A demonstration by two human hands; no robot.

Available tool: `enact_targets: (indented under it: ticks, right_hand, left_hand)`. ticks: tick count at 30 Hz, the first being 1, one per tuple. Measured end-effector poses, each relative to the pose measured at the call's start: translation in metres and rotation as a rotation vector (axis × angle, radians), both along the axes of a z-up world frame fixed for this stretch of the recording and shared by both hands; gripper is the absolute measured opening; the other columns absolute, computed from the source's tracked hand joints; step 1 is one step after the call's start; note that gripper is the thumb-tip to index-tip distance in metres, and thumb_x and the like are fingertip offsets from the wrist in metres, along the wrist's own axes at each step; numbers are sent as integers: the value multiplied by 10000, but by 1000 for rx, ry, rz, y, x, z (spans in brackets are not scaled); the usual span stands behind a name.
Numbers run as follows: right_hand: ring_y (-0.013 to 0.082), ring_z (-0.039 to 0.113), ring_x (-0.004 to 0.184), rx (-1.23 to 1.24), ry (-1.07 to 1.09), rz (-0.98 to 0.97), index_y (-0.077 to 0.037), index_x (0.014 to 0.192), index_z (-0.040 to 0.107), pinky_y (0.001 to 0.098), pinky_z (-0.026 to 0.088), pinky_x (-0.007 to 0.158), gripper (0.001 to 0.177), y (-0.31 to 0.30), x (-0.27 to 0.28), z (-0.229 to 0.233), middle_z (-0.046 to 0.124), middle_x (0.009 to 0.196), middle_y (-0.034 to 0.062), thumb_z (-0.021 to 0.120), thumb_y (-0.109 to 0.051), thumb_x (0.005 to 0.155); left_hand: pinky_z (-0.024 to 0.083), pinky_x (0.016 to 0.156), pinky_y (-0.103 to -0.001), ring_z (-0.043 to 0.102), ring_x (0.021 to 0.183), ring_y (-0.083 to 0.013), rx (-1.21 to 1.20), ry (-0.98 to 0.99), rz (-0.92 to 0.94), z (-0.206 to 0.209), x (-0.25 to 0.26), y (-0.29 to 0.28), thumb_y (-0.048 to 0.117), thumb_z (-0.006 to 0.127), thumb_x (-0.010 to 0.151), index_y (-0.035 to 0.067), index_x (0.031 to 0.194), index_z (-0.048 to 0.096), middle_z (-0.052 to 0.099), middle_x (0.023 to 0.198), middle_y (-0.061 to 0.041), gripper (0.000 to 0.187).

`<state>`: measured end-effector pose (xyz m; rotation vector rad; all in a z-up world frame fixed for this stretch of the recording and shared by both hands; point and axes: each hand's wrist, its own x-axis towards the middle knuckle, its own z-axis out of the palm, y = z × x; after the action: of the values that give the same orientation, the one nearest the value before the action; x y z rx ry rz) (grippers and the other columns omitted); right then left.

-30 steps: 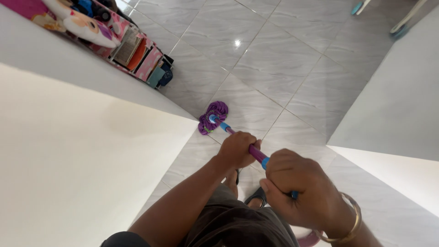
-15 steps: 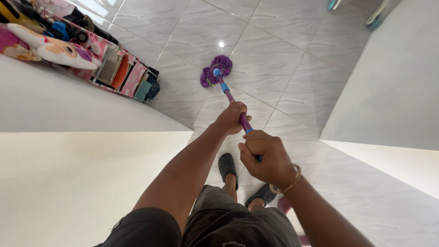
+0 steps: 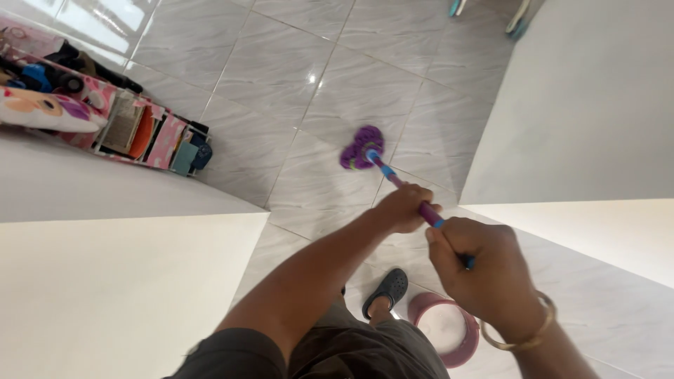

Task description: Mopping a tiled floor using a mop and a bucket containing soapy water.

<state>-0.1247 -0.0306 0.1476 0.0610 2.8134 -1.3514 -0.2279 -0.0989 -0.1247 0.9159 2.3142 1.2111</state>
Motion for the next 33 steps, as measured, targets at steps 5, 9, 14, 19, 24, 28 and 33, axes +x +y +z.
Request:
enact_targets:
  ticks: [5, 9, 14, 19, 24, 28, 33]
  right_hand:
    - [199, 399, 439, 85, -51, 74, 22, 604, 530, 359, 359, 451, 332, 31, 12, -7, 513, 524, 98, 729, -83, 849]
    - [170, 462, 549, -127, 51, 272, -7, 692, 531, 324, 413, 503, 239, 49, 24, -18, 542, 602, 74, 674, -43, 880]
    - [172, 478, 615, -337, 53, 276, -12, 724, 523, 316, 456, 604, 214, 33, 24, -19, 561, 669, 61, 636, -5, 906]
    - [182, 468, 654, -423, 84, 388, -4, 722, 492, 323, 466, 674, 253, -1, 6, -35, 518, 672, 58, 639, 2, 928]
    - [175, 460, 604, -406, 16, 385, 14, 695, 518, 321, 431, 591, 220, -42, -18, -58, 561, 674, 68, 641, -4, 876]
    - [165, 449, 588, -389, 5, 409, 17, 688, 545, 332, 418, 558, 211, -59, -30, -80, 543, 646, 64, 643, -7, 874]
    - [170, 372, 516, -265, 73, 322, 27, 628, 451, 351, 374, 501, 318, -60, -28, -87, 443, 568, 71, 670, -22, 852]
  left_hand:
    - [550, 839, -458, 696, 963, -323, -2, -49, -38, 24, 19, 37, 464, 608, 968, 72, 879, 693, 713, 999, -137, 412]
    - [564, 782, -442, 713, 942, -271, -192, -68, -65, 59, 22, 32, 519, 556, 959, 125, 897, 731, 723, 1024, -46, 436]
    - [566, 781, -449, 711, 949, -264, -285, -35, -64, 68, 17, -1, 477, 582, 961, 149, 903, 741, 730, 1023, -38, 369]
    - [562, 775, -470, 702, 957, -283, -264, 67, 45, 41, 1, -54, 424, 634, 914, 147, 903, 738, 717, 1017, -55, 297]
    - [568, 815, -470, 697, 967, -288, -287, 31, 192, 10, -16, -104, 388, 627, 946, 131, 895, 717, 696, 1023, -62, 277]
    - [588, 877, -450, 705, 1081, -292, -324, -118, 304, 14, -13, -133, 408, 680, 954, 64, 1016, 701, 718, 1153, -100, 350]
    - [492, 1019, -472, 505, 1316, -445, -213, -104, 368, -13, 5, -131, 338, 798, 863, 91, 1538, 287, 285, 1564, -304, 882]
